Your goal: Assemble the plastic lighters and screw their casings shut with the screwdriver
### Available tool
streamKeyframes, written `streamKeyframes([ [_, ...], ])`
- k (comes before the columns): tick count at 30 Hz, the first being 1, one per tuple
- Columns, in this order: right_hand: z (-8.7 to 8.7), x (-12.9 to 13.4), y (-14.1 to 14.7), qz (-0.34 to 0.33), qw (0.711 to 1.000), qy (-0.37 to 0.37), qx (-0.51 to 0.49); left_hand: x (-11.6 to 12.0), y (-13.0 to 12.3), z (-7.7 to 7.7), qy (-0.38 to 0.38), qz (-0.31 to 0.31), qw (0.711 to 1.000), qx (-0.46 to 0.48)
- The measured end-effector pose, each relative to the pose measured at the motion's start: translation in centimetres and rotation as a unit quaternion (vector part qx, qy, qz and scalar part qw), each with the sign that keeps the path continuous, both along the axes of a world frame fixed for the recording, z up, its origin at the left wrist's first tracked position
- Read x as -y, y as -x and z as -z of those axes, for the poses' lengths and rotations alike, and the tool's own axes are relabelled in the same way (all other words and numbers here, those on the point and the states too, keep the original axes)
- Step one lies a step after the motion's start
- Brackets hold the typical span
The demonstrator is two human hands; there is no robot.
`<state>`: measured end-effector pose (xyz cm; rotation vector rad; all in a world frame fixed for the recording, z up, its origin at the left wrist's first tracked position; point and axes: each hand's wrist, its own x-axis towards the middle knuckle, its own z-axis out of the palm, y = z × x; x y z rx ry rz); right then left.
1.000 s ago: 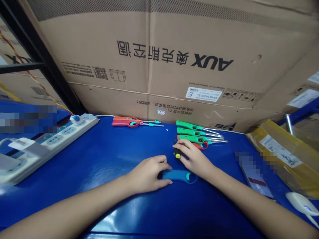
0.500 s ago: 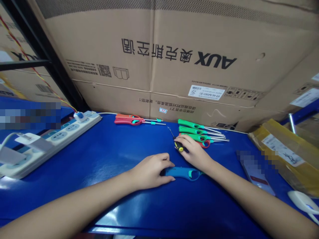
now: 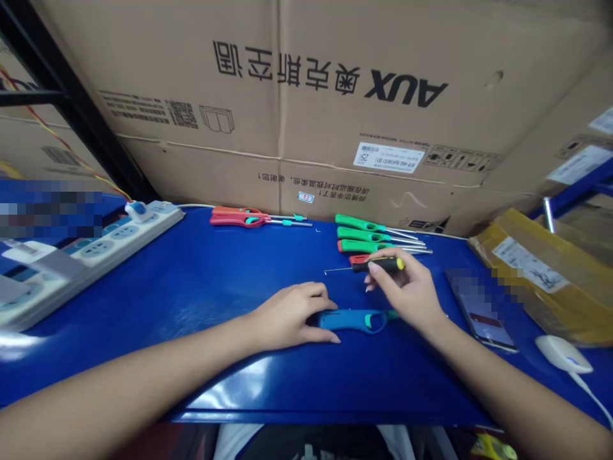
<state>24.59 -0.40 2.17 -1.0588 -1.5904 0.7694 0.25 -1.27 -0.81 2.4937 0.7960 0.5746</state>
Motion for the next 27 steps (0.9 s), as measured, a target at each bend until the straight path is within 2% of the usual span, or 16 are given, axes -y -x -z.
streamKeyframes([
  [2,0.3,-0.4,-0.2,0.022,0.99,0.056,-0.129,0.0,-0.1,0.0,0.017,-0.011,0.999,0.036],
  [4,0.5,-1.0,-0.5,0.046,0.97,0.089,-0.223,0.0,-0.1,-0.2,0.034,-0.052,0.994,0.087],
  [8,0.4,-2.0,-1.3,0.057,0.947,0.122,-0.293,-0.3,-0.1,-0.6,0.026,-0.167,0.969,0.183],
  [11,0.4,-2.2,-1.7,0.052,0.936,0.145,-0.316,-0.7,-0.1,-0.5,0.058,-0.205,0.953,0.213],
  [17,0.7,-1.3,-1.0,-0.019,0.915,0.217,-0.339,-0.8,-0.1,-0.2,0.116,-0.158,0.955,0.223],
  [23,0.9,-0.6,-0.4,-0.028,0.915,0.232,-0.33,-0.6,0.0,-0.7,0.031,-0.158,0.959,0.234],
  [27,1.0,-0.5,-0.4,-0.021,0.917,0.235,-0.322,-0.3,0.0,-0.8,0.01,-0.143,0.966,0.217],
])
